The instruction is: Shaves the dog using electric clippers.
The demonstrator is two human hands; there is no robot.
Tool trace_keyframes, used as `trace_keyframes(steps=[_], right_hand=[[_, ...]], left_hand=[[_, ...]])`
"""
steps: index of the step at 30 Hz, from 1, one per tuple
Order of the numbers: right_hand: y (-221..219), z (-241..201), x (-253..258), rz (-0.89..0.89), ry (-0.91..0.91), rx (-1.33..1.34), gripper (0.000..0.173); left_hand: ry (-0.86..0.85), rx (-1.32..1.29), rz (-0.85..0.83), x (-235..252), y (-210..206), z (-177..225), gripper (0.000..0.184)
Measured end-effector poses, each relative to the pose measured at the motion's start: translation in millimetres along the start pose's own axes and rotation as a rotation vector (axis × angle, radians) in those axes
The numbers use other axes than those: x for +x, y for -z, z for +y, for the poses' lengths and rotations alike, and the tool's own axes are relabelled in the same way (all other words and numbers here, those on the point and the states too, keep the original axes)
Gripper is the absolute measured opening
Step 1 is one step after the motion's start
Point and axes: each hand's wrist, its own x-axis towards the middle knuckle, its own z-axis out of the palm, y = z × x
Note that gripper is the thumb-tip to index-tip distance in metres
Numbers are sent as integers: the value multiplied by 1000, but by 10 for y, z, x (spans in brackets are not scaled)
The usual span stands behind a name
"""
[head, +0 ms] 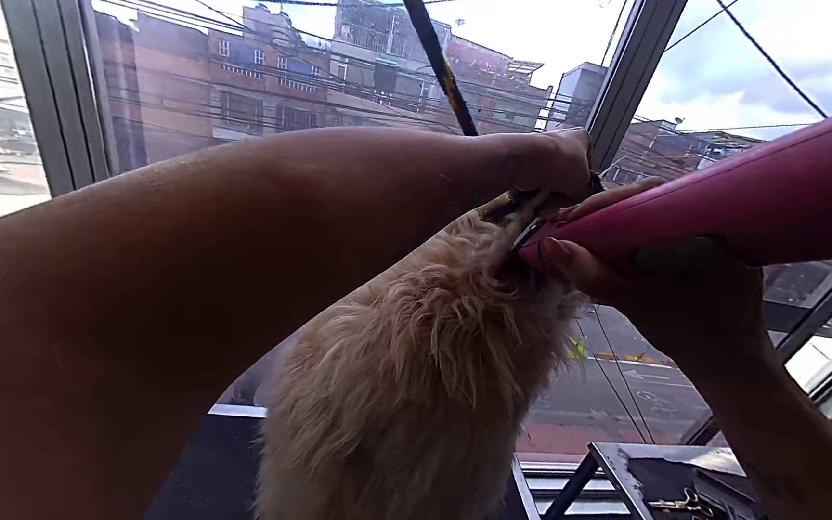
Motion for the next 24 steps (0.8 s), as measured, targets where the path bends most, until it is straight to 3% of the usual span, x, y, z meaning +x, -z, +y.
trace_keyframes(steps=[3,5,7,9,11,15,18,22,24], right_hand=[[270,-57,-2,39,101,-82,39],[268,-347,132,105,219,-199,22],[196,-551,272,149,280,-373,28],[107,-560,318,169,289,-251,15],[100,-198,356,38,367,-75,24],[-234,248,410,-45,247,64,32],[-369,413,494,-85,130,49,30],[-463,390,570,-181,-117,180,22],[-514,330,585,-222,-205,233,20]], left_hand=[[-9,49,35,10,15,-27,6],[-30,51,50,38,40,-85,8],[-74,17,49,54,47,-174,11],[-111,-7,34,61,46,-245,15],[-93,-42,19,93,67,-304,14],[3,-239,-34,156,130,-469,8],[-134,-288,-33,524,156,-827,5],[69,-207,-17,571,208,-812,3],[12,-247,74,882,102,-997,4]])
